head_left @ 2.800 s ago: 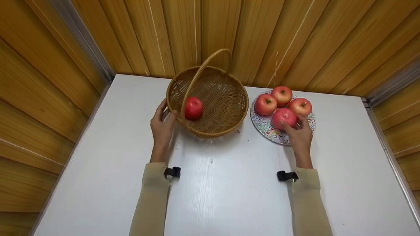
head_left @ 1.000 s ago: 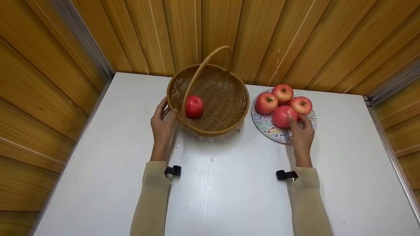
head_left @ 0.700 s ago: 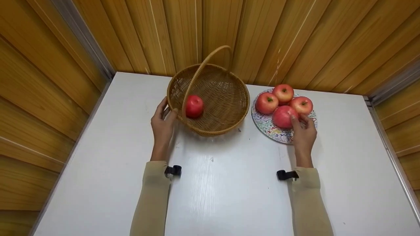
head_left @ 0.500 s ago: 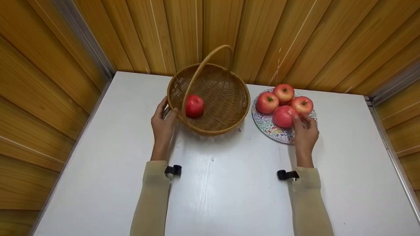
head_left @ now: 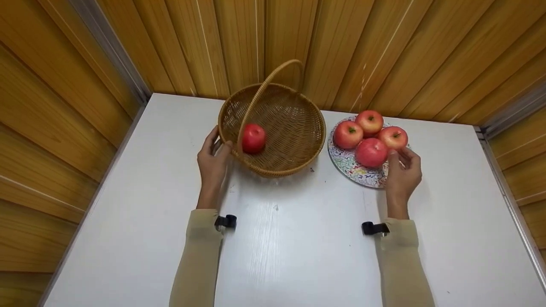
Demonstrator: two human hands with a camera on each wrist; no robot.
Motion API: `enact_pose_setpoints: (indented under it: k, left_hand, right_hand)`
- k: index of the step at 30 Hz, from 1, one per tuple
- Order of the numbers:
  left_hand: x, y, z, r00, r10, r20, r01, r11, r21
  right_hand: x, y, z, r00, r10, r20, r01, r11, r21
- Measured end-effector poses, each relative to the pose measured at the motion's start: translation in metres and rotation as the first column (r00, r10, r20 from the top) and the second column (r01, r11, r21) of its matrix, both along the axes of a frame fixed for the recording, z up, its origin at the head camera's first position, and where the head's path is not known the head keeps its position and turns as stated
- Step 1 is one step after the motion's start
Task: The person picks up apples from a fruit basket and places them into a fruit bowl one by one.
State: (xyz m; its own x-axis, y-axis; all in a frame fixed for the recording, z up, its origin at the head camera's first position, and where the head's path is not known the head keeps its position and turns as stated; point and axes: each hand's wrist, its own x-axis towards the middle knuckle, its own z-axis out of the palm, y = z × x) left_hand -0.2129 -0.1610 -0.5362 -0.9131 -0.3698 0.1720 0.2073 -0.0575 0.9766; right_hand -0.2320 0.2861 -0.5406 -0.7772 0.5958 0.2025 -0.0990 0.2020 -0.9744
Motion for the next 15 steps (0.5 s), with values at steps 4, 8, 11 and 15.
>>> enact_pose_setpoints:
  k: [4,8,11,15]
  left_hand:
    - [0.0006,0.0008,0.0017,1.000,0.005,0.004,-0.005,1.000,-0.003]
    - [0.0012,0.0010,0.0028,1.000,0.008,-0.001,-0.008,1.000,-0.005]
    - [0.0015,0.0011,0.0027,1.000,0.011,-0.009,-0.011,1.000,-0.005]
    - [0.0015,0.0006,0.0020,1.000,0.011,-0.013,-0.011,1.000,-0.009]
  right_hand:
    - [0.0030,-0.0007,0.0020,0.998,0.015,-0.063,-0.015,1.000,-0.002]
    - [0.0044,-0.0011,0.0036,0.994,0.041,-0.096,-0.037,0.999,0.037]
    - [0.0044,-0.0020,0.0047,0.993,0.055,-0.107,-0.047,0.996,0.073]
    - [0.0031,-0.0029,0.0044,0.992,0.069,-0.110,-0.059,0.994,0.092]
